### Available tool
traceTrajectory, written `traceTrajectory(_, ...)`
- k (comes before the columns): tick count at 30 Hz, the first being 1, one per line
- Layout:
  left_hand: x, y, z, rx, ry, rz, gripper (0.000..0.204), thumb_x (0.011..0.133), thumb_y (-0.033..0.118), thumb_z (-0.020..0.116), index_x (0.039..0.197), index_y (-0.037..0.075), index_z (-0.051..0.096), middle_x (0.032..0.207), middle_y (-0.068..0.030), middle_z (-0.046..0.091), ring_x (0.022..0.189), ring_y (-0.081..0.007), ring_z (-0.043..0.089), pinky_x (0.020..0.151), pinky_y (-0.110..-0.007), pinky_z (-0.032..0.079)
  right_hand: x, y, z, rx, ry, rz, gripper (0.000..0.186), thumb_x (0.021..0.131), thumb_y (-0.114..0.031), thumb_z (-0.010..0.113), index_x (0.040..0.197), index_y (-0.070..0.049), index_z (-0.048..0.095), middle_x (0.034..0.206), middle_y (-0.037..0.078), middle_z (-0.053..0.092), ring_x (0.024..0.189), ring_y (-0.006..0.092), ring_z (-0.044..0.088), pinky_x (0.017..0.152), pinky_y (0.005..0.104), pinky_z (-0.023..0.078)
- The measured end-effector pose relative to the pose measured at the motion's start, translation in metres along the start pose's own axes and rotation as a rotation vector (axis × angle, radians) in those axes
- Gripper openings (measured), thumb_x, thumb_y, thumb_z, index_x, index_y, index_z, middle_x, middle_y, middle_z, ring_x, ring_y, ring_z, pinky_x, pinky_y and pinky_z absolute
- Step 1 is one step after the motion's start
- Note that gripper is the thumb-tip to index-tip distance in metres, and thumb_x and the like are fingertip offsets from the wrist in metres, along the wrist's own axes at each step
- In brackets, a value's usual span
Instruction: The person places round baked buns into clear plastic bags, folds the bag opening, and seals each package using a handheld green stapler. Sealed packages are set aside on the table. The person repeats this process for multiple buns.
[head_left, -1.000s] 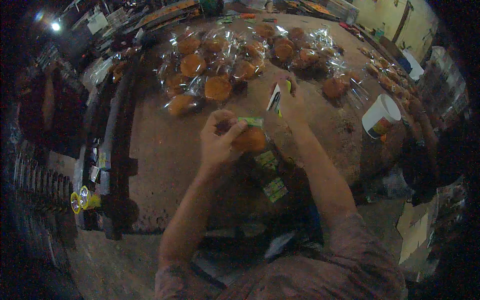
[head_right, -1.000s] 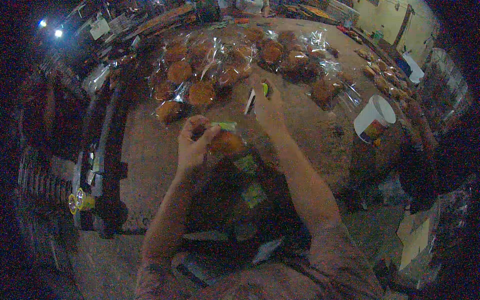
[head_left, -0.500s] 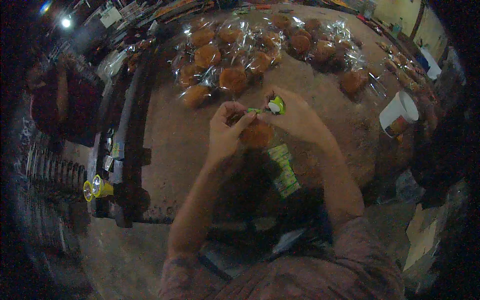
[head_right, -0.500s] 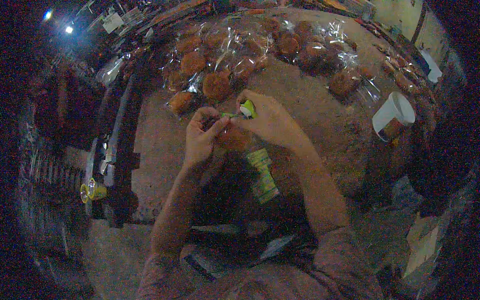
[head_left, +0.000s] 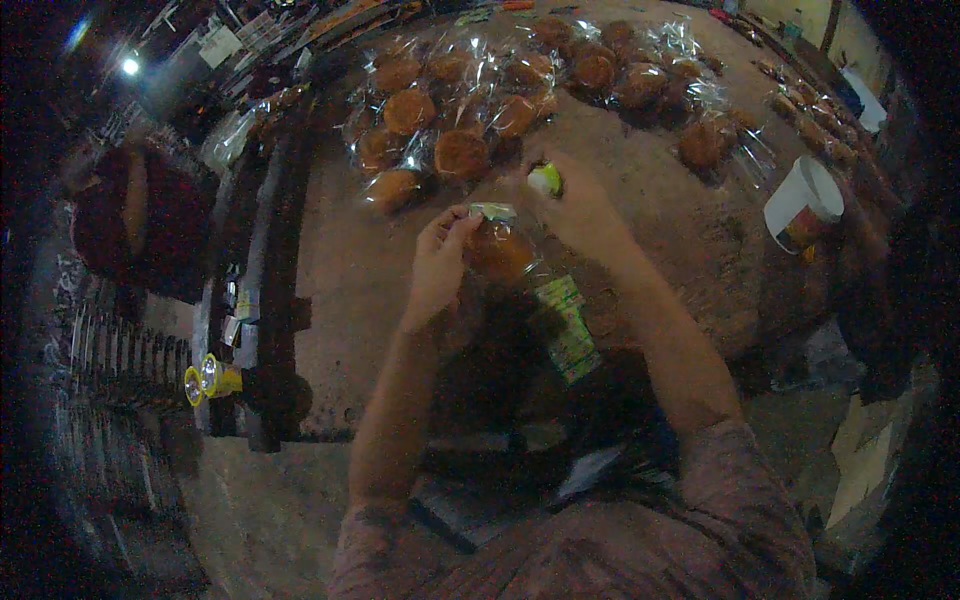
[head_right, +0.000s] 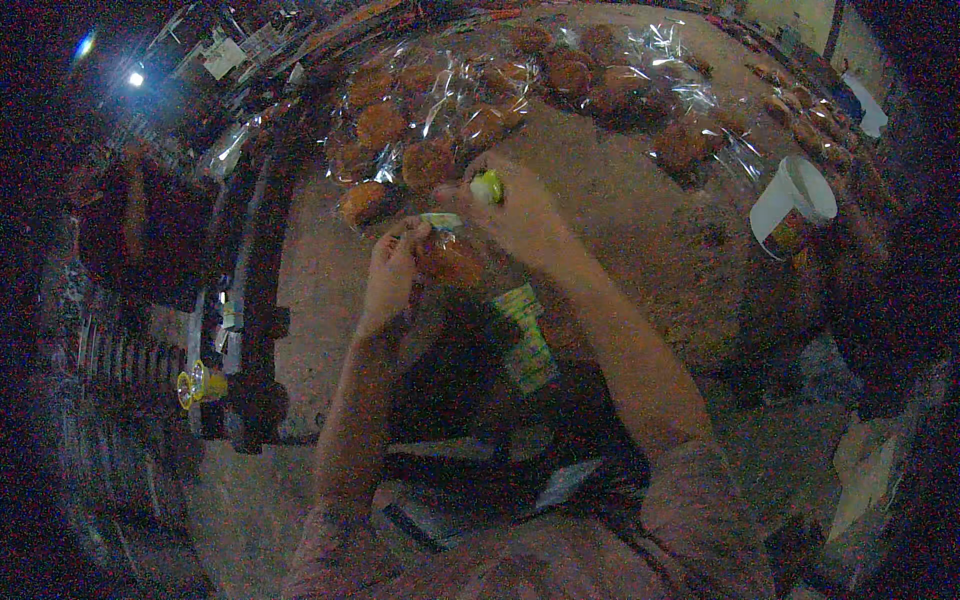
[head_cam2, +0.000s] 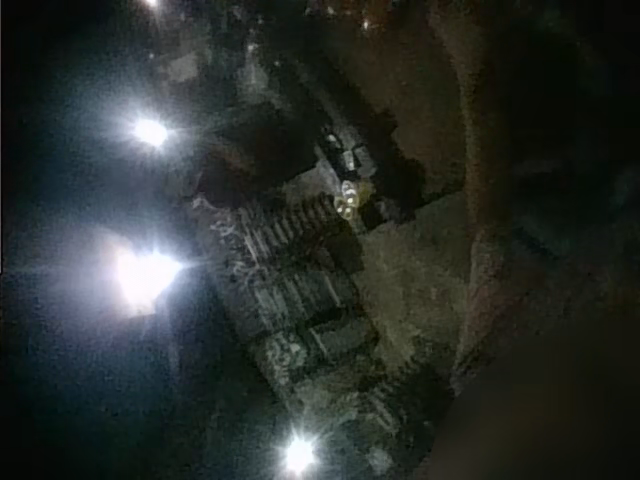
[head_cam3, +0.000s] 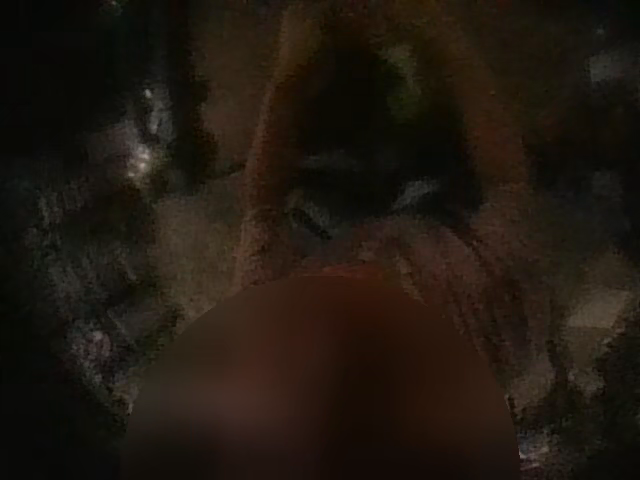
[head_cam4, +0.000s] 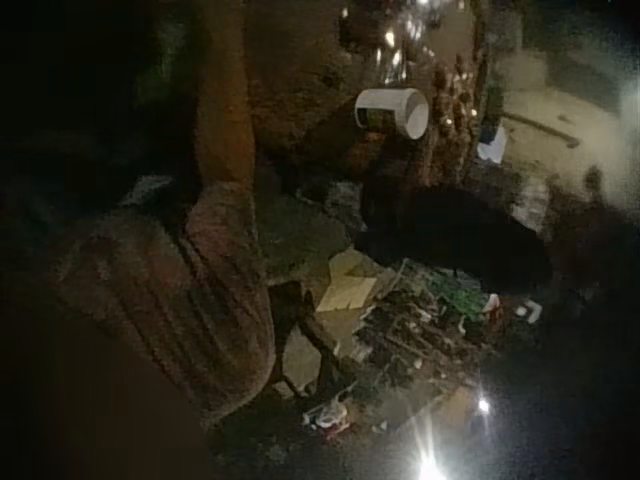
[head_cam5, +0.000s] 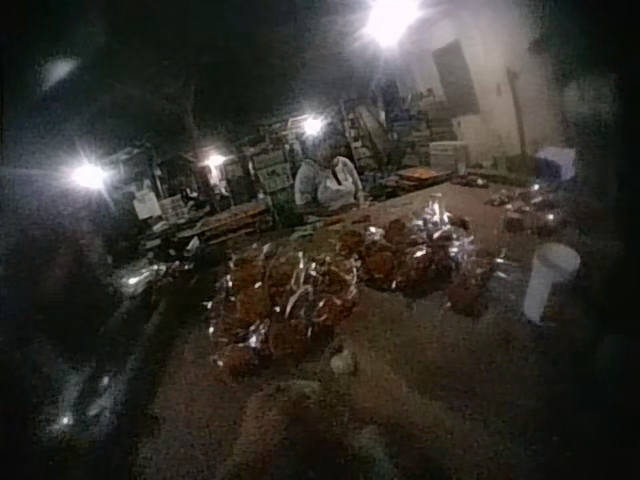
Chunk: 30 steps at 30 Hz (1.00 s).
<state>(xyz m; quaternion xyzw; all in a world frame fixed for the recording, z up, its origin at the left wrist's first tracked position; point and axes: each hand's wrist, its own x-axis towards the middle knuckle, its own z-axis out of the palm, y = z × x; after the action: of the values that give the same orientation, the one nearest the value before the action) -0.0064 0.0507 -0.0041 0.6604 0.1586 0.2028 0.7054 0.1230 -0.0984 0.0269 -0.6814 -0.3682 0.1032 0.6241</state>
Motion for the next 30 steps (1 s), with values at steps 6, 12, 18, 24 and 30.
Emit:
traceTrajectory(6, -0.016, -0.010, 0.007, -0.820, -0.388, -0.234, 0.035, 0.104, 0.033, 0.044, 0.117, 0.003, 0.059, 0.095, -0.0093, 0.064, 0.087, -0.0241, 0.064, 0.078, -0.039, 0.053, -0.003, -0.018, 0.006, 0.881, 0.127, 0.037, 0.042, 0.102, -0.051, 0.047, 0.096, -0.009, 0.053, 0.079, 0.005, 0.059, 0.067, 0.0157, 0.061, 0.057, 0.0305, 0.052)
traceTrajectory(12, -0.032, -0.011, 0.025, -0.864, -0.259, -0.542, 0.057, 0.105, 0.049, 0.037, 0.127, 0.000, 0.055, 0.107, -0.0172, 0.066, 0.097, -0.0317, 0.066, 0.086, -0.046, 0.055, -0.024, -0.032, 0.034, 0.867, 0.108, -0.058, 0.042, 0.104, -0.048, 0.034, 0.099, -0.009, 0.049, 0.080, 0.007, 0.056, 0.065, 0.0177, 0.061, 0.058, 0.0311, 0.052)
traceTrajectory(18, -0.040, 0.005, 0.037, -0.525, -0.090, -0.523, 0.058, 0.106, 0.051, 0.033, 0.136, 0.004, 0.049, 0.122, -0.0195, 0.062, 0.107, -0.0316, 0.064, 0.095, -0.048, 0.054, -0.029, -0.039, 0.031, 0.902, 0.018, -0.023, 0.035, 0.104, -0.044, 0.044, 0.099, -0.011, 0.057, 0.074, -0.001, 0.059, 0.061, 0.0100, 0.059, 0.055, 0.0257, 0.048)
traceTrajectory(24, -0.038, -0.003, 0.035, -0.070, -0.247, -0.222, 0.049, 0.108, 0.042, 0.034, 0.139, 0.005, 0.045, 0.125, -0.0138, 0.059, 0.113, -0.0285, 0.062, 0.098, -0.045, 0.052, -0.029, -0.036, 0.028, 0.357, -0.005, -0.096, 0.036, 0.103, -0.041, 0.053, 0.093, -0.006, 0.058, 0.070, 0.000, 0.055, 0.055, 0.0078, 0.054, 0.051, 0.0259, 0.046)
traceTrajectory(30, -0.029, -0.017, 0.034, -0.506, -0.157, -0.438, 0.042, 0.108, 0.036, 0.036, 0.134, 0.006, 0.049, 0.120, -0.0111, 0.060, 0.110, -0.0283, 0.062, 0.096, -0.046, 0.052, -0.024, -0.027, 0.033, 0.530, 0.043, -0.064, 0.039, 0.099, -0.045, 0.064, 0.090, -0.006, 0.065, 0.073, -0.002, 0.059, 0.063, 0.0042, 0.052, 0.053, 0.0266, 0.042)
